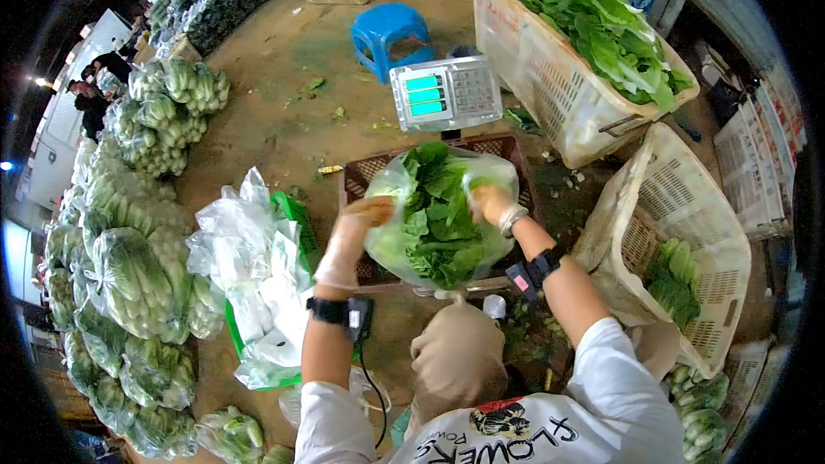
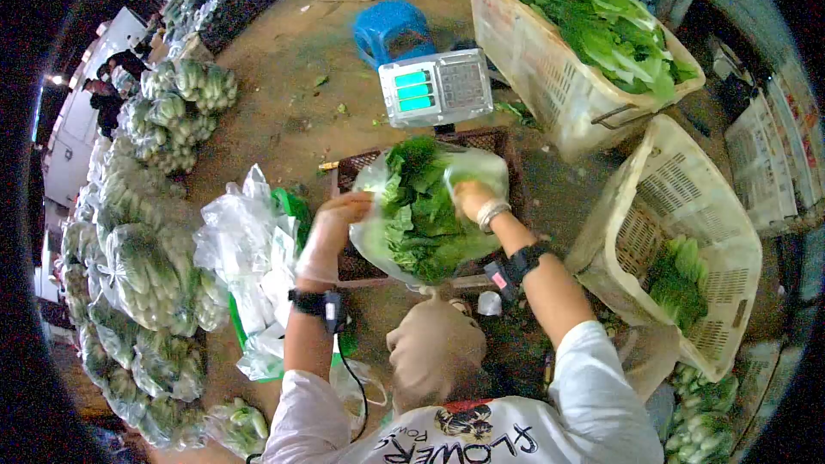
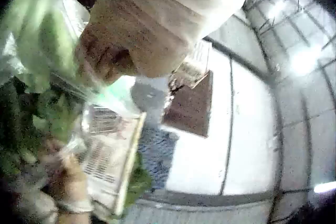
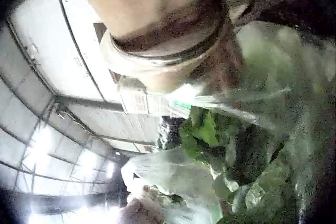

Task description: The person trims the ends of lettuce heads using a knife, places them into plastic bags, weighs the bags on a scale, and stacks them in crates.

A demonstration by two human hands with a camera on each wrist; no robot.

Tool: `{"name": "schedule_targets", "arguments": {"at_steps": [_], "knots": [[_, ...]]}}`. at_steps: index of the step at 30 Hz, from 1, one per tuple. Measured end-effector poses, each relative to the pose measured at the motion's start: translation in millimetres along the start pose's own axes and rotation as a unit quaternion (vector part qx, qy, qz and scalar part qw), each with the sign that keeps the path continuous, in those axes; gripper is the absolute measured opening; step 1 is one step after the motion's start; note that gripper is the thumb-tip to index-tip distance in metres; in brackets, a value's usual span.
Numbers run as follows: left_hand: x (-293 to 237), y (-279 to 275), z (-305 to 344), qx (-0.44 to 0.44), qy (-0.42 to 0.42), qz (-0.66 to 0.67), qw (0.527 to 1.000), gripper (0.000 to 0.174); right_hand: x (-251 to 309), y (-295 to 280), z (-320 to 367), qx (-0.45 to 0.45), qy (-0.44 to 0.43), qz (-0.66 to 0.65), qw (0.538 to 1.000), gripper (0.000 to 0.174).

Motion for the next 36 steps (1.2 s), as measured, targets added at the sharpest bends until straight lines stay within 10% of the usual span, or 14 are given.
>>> {"name": "schedule_targets", "arguments": {"at_steps": [1, 3, 5, 9, 12, 13, 17, 22, 23, 25, 29, 32, 33, 36], "knots": [[10, 11, -8, 0.071, -0.016, -0.081, 0.994, 0.031, -4, 25, -7, 0.154, -0.018, 0.104, 0.982, 0.018], [18, 43, -16, 0.230, 0.083, -0.216, 0.945, 0.031, 9, 49, 9, 0.352, 0.184, -0.193, 0.897, 0.029], [-22, 64, -13, 0.330, -0.018, -0.219, 0.918, 0.033, 23, 41, 7, 0.357, 0.183, -0.218, 0.889, 0.032], [-80, 23, -41, 0.143, 0.055, -0.183, 0.971, 0.034, 74, -55, -12, 0.191, 0.069, -0.486, 0.850, 0.034], [-72, 91, -41, 0.193, 0.127, -0.511, 0.828, 0.034, 104, -3, -18, 0.136, -0.185, -0.296, 0.927, 0.038], [-51, 113, -42, 0.188, 0.118, -0.595, 0.772, 0.033, 109, 11, -14, 0.167, -0.109, -0.271, 0.942, 0.039], [7, 122, -22, 0.188, 0.063, -0.145, 0.969, 0.027, 106, 36, -15, 0.332, -0.183, -0.245, 0.892, 0.041], [16, 140, 6, 0.268, -0.073, 0.229, 0.933, 0.023, 96, 53, -11, 0.528, -0.121, 0.048, 0.839, 0.035], [11, 129, 2, 0.268, -0.072, 0.230, 0.933, 0.023, 96, 49, -10, 0.528, -0.121, 0.050, 0.839, 0.035], [5, 108, -7, 0.224, 0.061, -0.307, 0.923, 0.013, 102, 36, -5, 0.466, -0.148, 0.232, 0.841, 0.028], [8, 87, -25, -0.014, -0.016, -0.273, 0.962, 0.008, 118, 19, 24, 0.293, -0.212, 0.201, 0.911, 0.030], [-9, 96, -42, -0.111, 0.128, -0.578, 0.798, 0.013, 84, 21, 23, 0.198, -0.076, -0.058, 0.975, 0.041], [9, 83, -53, -0.081, 0.076, -0.575, 0.811, 0.015, 56, 23, 26, 0.187, -0.112, -0.227, 0.949, 0.035], [101, 41, -60, -0.036, -0.071, -0.495, 0.865, 0.011, -80, 19, 65, 0.191, 0.253, -0.568, 0.760, 0.032]]}}
Point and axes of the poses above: each hand's wrist, its own z-axis away from the middle knuckle, its own y-axis out of the palm, x = y × z, the point moved 6 cm from there along -z, towards the middle knuckle, and after that the axes turned 15 degrees about -z, right-handed, at the moved point
